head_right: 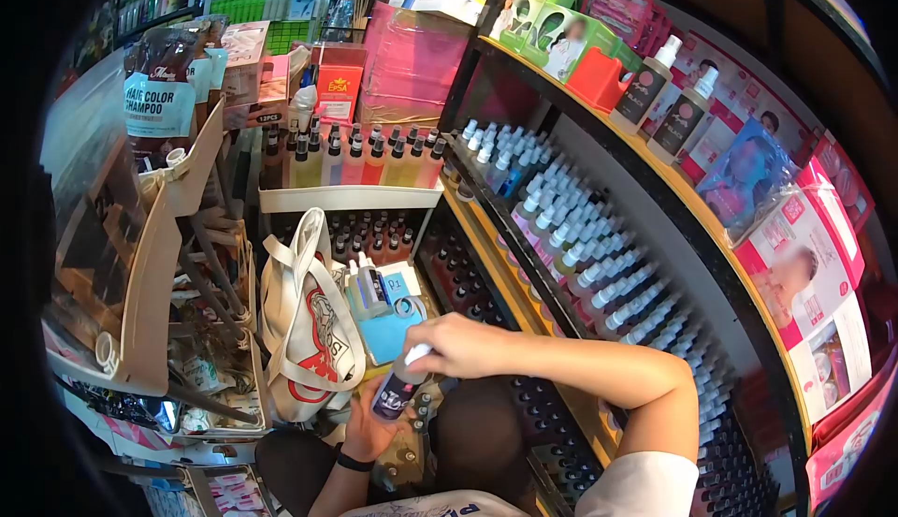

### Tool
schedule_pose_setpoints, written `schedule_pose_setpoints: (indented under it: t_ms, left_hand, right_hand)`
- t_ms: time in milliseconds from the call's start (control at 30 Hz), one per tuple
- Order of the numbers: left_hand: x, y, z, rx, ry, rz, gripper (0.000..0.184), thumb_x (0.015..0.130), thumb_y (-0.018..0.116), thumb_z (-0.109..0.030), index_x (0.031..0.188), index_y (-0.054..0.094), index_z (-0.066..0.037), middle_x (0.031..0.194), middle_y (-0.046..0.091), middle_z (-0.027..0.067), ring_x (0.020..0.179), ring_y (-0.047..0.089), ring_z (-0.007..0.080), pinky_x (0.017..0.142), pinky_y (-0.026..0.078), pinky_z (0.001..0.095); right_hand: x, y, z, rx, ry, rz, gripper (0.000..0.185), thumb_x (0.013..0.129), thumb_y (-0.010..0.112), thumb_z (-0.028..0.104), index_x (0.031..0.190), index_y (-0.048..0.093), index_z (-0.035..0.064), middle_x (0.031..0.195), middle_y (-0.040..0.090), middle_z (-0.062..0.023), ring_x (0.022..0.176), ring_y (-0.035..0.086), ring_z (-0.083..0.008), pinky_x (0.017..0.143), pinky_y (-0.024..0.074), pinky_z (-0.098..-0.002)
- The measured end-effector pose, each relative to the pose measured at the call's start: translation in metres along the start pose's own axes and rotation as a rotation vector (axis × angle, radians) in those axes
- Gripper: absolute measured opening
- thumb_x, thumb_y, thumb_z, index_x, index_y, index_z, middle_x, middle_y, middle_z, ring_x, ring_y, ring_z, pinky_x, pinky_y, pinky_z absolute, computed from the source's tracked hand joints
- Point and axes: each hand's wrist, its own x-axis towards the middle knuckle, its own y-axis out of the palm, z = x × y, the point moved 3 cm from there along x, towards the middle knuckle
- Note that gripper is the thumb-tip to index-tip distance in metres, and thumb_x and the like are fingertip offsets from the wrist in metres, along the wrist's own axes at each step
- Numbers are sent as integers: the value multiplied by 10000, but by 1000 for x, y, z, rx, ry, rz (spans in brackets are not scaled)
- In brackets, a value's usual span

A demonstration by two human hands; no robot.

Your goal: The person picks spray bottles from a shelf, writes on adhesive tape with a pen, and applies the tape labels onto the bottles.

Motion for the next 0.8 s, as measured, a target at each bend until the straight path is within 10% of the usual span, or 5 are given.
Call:
schedule_pose_setpoints:
  t_ms: [300,367,533,800]
  left_hand:
    - [12,-41,17,408,-138,-45,574,875,395,-471,1225,361,-18,1066,524,169,834,546,200,698,452,307]
    - [14,-44,14,413,-146,-58,520,887,398,-426,1217,374,-26,1060,529,163,833,542,187,703,448,295]
    - [15,-48,10,461,-149,-143,420,903,415,-331,1184,413,-17,995,554,150,792,541,173,702,442,279]
    - [18,-58,11,528,-140,-241,346,890,456,-261,1130,467,-13,943,573,121,784,557,180,686,448,282]
  right_hand:
    - [-71,-183,-154,346,424,-903,187,831,522,238,935,551,85,741,528,11,687,475,-90,591,385,-222]
    - [-82,-227,-190,-162,459,-1070,175,826,530,237,900,553,80,704,523,1,670,496,-103,596,412,-249]
    - [-97,-286,-290,-939,232,-1075,156,801,559,210,852,550,63,712,557,-35,663,536,-132,607,442,-287]
    - [-57,-288,-294,-736,535,-793,170,739,632,177,808,554,42,706,604,-97,674,593,-184,603,460,-301]
